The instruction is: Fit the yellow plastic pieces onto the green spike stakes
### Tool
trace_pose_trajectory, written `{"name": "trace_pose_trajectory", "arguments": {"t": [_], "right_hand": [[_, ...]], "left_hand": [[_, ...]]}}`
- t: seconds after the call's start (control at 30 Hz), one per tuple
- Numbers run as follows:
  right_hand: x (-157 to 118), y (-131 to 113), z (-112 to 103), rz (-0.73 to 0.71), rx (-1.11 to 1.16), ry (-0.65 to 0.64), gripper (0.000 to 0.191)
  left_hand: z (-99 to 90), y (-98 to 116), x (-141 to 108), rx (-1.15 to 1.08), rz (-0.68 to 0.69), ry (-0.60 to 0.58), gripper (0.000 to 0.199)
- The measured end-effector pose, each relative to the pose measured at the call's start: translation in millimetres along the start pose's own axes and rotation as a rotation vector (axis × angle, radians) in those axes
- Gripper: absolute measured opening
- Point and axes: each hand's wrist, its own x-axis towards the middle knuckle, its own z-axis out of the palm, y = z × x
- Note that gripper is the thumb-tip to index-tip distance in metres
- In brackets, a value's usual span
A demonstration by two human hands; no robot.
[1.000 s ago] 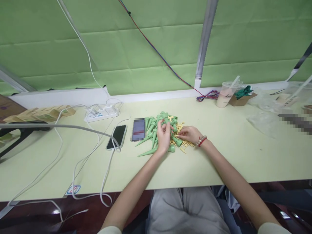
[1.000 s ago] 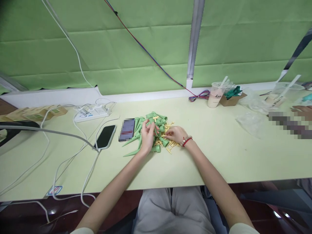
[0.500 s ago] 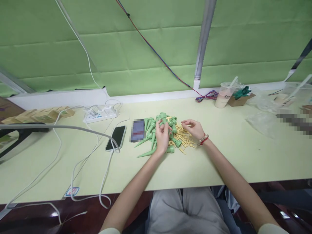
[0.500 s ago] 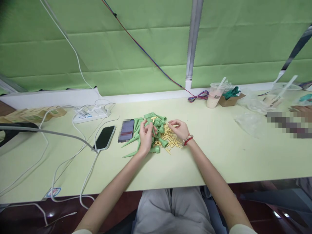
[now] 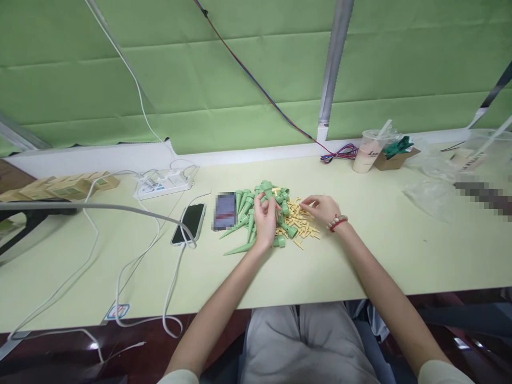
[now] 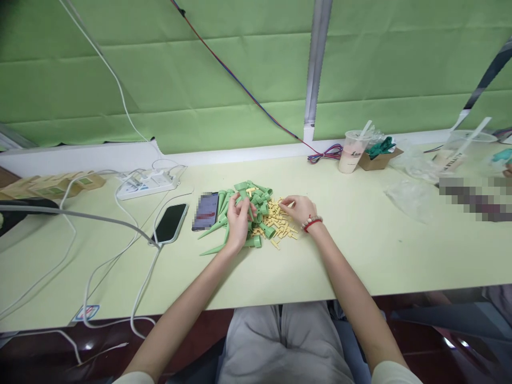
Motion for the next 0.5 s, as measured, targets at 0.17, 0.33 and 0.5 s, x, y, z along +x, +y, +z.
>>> {"name": "trace_pose_trajectory", "arguments": {"t": [0.17,0.33,0.5], "right_hand": [[-1.6,2.2,-6.6,0.008,-0.08,-0.171,0.022],[-3.5,0.6,0.8,-0.017,-0.082,-0.211,0.016],[-3.2,0.5,3.3,0.018,-0.04,-0.218,0.015]], "left_hand": [[0.7,-0.5,-0.2,-0.008,0.007,-0.013,0.038],[0.8,-1.5,-0.7,0.014,0.016,-0.021,0.039],[0.0,-1.6,-0.6,0.038,0.022,-0.013,0.04]]}}
